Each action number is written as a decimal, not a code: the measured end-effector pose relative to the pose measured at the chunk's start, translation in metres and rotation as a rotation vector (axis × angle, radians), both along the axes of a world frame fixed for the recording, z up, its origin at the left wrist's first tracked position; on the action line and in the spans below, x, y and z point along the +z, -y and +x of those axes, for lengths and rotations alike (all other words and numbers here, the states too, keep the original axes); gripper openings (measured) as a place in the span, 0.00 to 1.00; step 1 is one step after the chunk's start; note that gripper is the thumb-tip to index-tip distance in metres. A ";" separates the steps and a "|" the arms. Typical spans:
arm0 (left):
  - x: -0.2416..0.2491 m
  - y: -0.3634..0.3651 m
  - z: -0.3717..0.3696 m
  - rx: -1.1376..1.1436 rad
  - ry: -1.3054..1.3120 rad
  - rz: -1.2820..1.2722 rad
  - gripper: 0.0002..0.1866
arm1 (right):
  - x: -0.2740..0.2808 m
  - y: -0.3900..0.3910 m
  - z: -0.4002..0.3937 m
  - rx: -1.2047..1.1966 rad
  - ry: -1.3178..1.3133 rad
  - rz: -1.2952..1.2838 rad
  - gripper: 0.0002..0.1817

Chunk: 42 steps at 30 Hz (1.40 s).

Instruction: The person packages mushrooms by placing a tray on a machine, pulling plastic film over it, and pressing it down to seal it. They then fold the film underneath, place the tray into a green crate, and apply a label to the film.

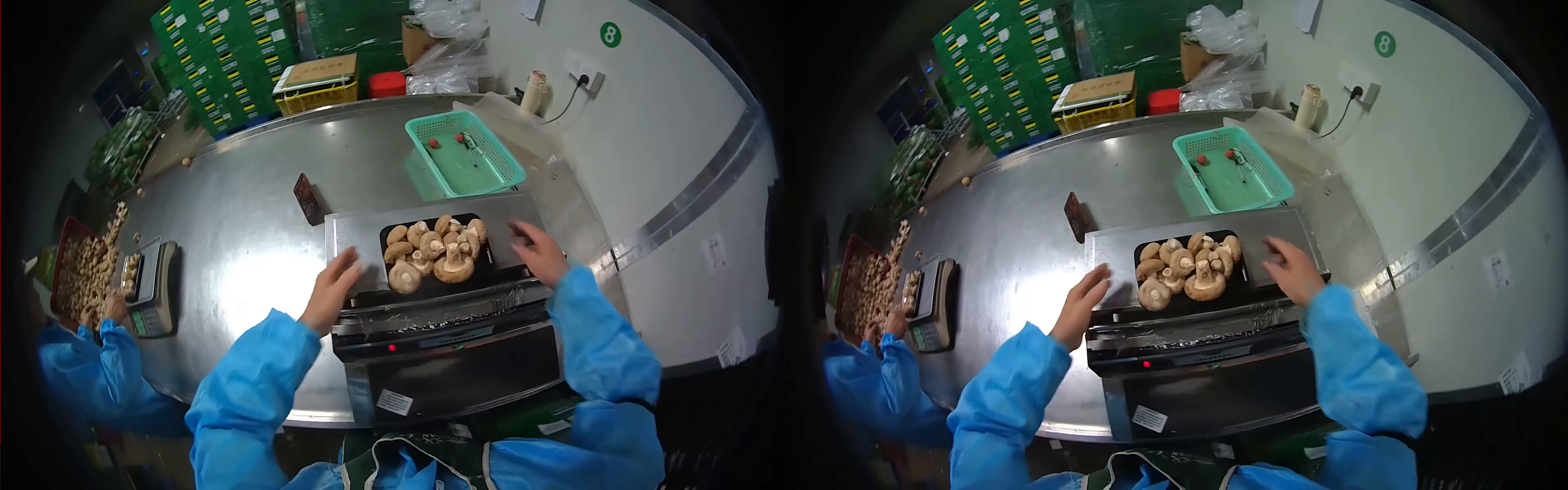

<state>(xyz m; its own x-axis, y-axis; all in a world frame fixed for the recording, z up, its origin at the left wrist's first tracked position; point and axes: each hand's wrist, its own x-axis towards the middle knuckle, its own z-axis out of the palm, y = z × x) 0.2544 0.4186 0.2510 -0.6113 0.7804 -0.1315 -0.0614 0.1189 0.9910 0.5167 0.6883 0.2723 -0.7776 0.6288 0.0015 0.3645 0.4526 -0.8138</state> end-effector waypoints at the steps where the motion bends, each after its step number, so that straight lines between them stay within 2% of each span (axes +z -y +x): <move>1: 0.004 0.023 -0.001 -0.097 -0.424 -0.062 0.22 | 0.010 0.000 0.023 0.139 0.042 0.219 0.24; 2: 0.012 0.046 -0.003 -0.204 -0.847 -0.133 0.22 | 0.004 -0.006 0.046 0.353 0.096 0.427 0.24; 3: 0.018 0.059 -0.004 -0.369 -1.120 -0.193 0.23 | 0.006 -0.006 0.057 0.563 0.144 0.639 0.24; 4: 0.020 0.061 -0.001 -0.362 -1.120 -0.212 0.23 | 0.007 -0.008 0.060 0.576 0.132 0.630 0.24; 6: 0.026 0.056 0.002 -0.746 -1.491 -0.266 0.23 | 0.015 -0.006 0.062 0.773 0.342 0.932 0.24; 7: 0.024 0.048 0.003 -0.804 -1.567 -0.227 0.23 | 0.012 -0.010 0.055 0.833 0.276 1.047 0.21; 8: 0.023 0.039 0.003 -0.798 -1.571 -0.235 0.23 | 0.006 -0.013 0.046 0.837 0.267 1.051 0.21; 10: 0.022 0.021 0.000 -0.963 -1.566 -0.236 0.23 | -0.010 -0.014 0.027 0.993 0.144 1.001 0.17; 11: 0.021 0.015 -0.002 -0.980 -1.528 -0.180 0.20 | -0.018 -0.010 0.019 1.021 0.110 0.938 0.12; 12: 0.018 0.011 -0.004 -0.973 -1.536 -0.171 0.20 | -0.018 0.000 0.015 0.931 0.075 0.789 0.08; 14: 0.006 0.009 -0.007 -0.948 -1.367 -0.117 0.15 | -0.030 0.009 0.014 0.638 -0.083 0.156 0.04; 15: -0.006 0.012 0.001 -0.762 -1.020 -0.008 0.10 | -0.030 0.013 0.018 0.638 -0.081 0.157 0.04; 16: -0.004 0.017 0.017 -0.762 -1.017 -0.005 0.10 | -0.027 0.017 0.024 0.372 -0.233 -0.477 0.04; 17: 0.004 0.023 0.033 -0.543 -0.509 0.015 0.09 | -0.022 0.021 0.031 0.061 -0.375 -1.092 0.04; 18: 0.013 0.029 0.045 -0.315 -0.008 0.036 0.08 | -0.018 0.026 0.042 0.060 -0.378 -1.082 0.04; 20: 0.022 0.055 0.053 -0.231 0.047 0.136 0.07 | -0.003 0.035 0.068 -0.001 -0.512 -1.151 0.05; 22: 0.068 0.071 0.055 -0.227 0.103 0.314 0.06 | 0.041 0.039 0.093 0.009 -0.517 -1.107 0.04; 24: 0.126 0.067 0.046 -0.317 -0.174 0.513 0.06 | 0.089 0.031 0.095 0.212 -0.711 -0.865 0.04; 26: 0.160 0.033 0.027 -0.336 -0.598 0.625 0.10 | 0.127 0.029 0.057 0.254 -0.985 -0.577 0.06; 28: 0.150 -0.025 -0.007 -0.301 -1.101 0.396 0.19 | 0.105 -0.013 0.003 0.181 -0.812 0.252 0.13; 30: 0.125 -0.076 -0.044 -0.413 -1.540 0.159 0.31 | 0.067 -0.051 -0.043 0.280 -0.426 0.701 0.25; 31: 0.100 -0.088 -0.060 -0.404 -1.540 0.159 0.31 | 0.049 -0.067 -0.057 0.397 -0.256 0.834 0.28; 32: 0.074 -0.097 -0.080 -0.559 -1.647 0.000 0.34 | 0.031 -0.080 -0.069 0.512 -0.082 0.960 0.31; 33: 0.051 -0.104 -0.097 -0.721 -1.740 -0.167 0.37 | 0.007 -0.089 -0.079 0.517 -0.085 0.958 0.31; 34: 0.030 -0.105 -0.103 -0.759 -1.696 -0.211 0.38 | -0.018 -0.093 -0.084 0.525 0.004 1.085 0.32; 35: 0.012 -0.105 -0.103 -0.750 -1.568 -0.274 0.40 | -0.033 -0.094 -0.086 0.532 0.096 1.210 0.32; 36: 0.000 -0.106 -0.101 -0.739 -1.439 -0.333 0.42 | -0.036 -0.091 -0.088 0.538 0.097 1.205 0.32; 37: -0.011 -0.106 -0.101 -0.732 -1.341 -0.317 0.38 | -0.039 -0.086 -0.091 0.486 0.138 1.068 0.31; 38: -0.021 -0.106 -0.101 -0.732 -1.328 -0.321 0.38 | -0.042 -0.082 -0.092 0.437 0.181 0.930 0.30; 41: -0.030 -0.105 -0.093 -0.627 -1.216 -0.210 0.27 | -0.055 -0.075 -0.090 0.410 0.159 0.786 0.29; 42: -0.033 -0.107 -0.093 -0.616 -1.219 -0.208 0.27 | -0.059 -0.077 -0.091 0.415 0.156 0.795 0.29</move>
<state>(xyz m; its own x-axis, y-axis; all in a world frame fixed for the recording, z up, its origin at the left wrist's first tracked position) 0.1611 0.5251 0.2183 0.0104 0.9963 0.0856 0.9394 -0.0391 0.3407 0.4258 0.7648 0.2138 -0.9689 0.1574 0.1908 0.1273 0.9787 -0.1608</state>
